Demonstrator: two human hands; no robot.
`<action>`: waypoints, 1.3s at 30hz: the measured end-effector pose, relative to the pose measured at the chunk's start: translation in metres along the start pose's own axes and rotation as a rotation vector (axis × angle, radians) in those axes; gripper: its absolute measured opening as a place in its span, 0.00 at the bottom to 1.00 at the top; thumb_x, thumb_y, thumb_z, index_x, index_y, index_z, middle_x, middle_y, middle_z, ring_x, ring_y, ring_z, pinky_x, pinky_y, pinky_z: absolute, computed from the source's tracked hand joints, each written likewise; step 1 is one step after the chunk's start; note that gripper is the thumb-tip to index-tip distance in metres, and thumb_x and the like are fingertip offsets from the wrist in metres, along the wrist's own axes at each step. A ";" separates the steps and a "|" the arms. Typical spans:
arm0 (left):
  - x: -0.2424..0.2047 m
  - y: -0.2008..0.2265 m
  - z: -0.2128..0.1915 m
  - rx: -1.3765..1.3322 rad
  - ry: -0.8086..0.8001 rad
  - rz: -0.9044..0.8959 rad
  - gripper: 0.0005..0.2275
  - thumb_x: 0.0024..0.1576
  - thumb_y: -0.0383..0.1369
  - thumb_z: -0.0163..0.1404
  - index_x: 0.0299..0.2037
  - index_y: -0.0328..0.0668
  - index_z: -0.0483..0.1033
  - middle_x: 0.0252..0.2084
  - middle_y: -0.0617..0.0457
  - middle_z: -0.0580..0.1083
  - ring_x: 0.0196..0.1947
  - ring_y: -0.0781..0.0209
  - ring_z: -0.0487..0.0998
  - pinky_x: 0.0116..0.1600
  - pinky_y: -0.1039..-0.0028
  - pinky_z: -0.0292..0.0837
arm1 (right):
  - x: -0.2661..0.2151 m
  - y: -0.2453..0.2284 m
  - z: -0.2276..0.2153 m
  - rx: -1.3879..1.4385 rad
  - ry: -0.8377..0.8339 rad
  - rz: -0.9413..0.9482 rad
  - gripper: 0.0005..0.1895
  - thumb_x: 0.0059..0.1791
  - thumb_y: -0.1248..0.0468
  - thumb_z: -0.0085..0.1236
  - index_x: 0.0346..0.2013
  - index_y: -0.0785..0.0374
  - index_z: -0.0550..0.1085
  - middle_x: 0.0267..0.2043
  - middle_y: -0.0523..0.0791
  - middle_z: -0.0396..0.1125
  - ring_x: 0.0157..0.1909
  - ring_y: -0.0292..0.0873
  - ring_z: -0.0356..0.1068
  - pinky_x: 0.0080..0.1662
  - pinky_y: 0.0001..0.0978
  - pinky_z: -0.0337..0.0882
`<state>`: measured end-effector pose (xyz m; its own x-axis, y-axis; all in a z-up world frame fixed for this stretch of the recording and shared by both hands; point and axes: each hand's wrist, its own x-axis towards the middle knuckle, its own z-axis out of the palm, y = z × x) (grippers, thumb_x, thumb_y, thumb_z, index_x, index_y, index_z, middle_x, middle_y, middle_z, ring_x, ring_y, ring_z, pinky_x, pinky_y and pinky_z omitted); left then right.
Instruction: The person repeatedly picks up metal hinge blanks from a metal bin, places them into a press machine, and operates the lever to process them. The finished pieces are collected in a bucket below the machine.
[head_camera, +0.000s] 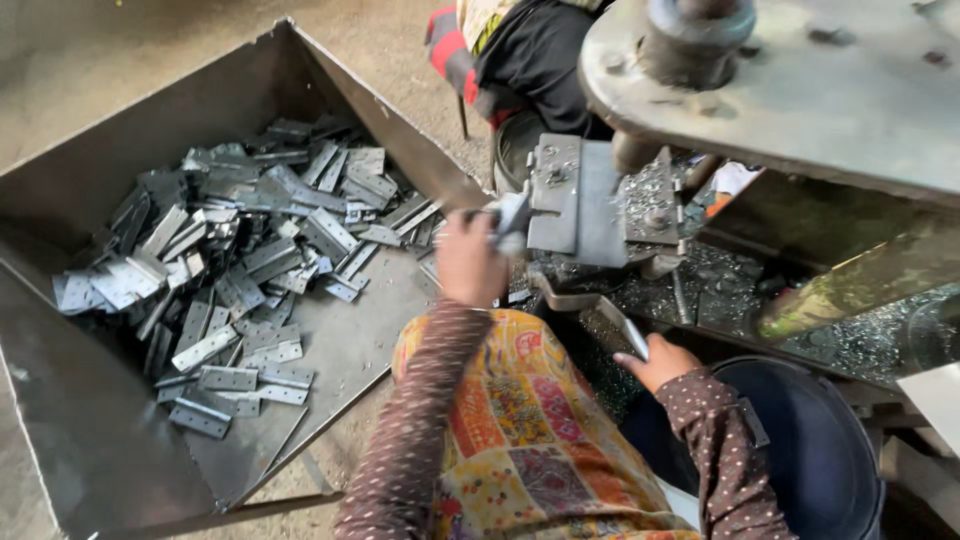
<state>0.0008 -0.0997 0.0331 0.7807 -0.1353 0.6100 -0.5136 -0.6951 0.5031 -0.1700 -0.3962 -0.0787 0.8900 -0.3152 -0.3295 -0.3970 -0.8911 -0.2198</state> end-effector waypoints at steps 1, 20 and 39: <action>0.002 0.023 0.014 0.126 -0.215 0.035 0.14 0.51 0.35 0.59 0.45 0.41 0.79 0.53 0.40 0.72 0.48 0.41 0.74 0.52 0.56 0.71 | 0.000 -0.001 0.001 0.006 0.002 0.005 0.36 0.44 0.32 0.56 0.41 0.64 0.73 0.38 0.55 0.75 0.42 0.60 0.76 0.45 0.51 0.75; 0.001 0.081 0.127 0.404 -0.540 0.166 0.21 0.58 0.32 0.42 0.62 0.32 0.69 0.71 0.42 0.61 0.69 0.48 0.61 0.74 0.47 0.42 | 0.000 0.030 0.121 0.194 0.042 0.110 0.30 0.47 0.40 0.56 0.48 0.63 0.70 0.37 0.56 0.75 0.41 0.62 0.77 0.43 0.54 0.76; 0.007 0.066 0.146 0.266 -0.267 0.226 0.14 0.55 0.32 0.45 0.45 0.36 0.81 0.62 0.45 0.72 0.62 0.50 0.71 0.68 0.49 0.59 | -0.001 0.035 0.157 0.187 0.198 0.127 0.28 0.48 0.45 0.56 0.54 0.61 0.68 0.38 0.59 0.74 0.40 0.65 0.74 0.43 0.59 0.73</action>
<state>0.0245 -0.2503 -0.0186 0.7419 -0.4583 0.4895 -0.5997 -0.7800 0.1786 -0.2198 -0.3761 -0.2308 0.8497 -0.4943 -0.1837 -0.5261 -0.7708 -0.3593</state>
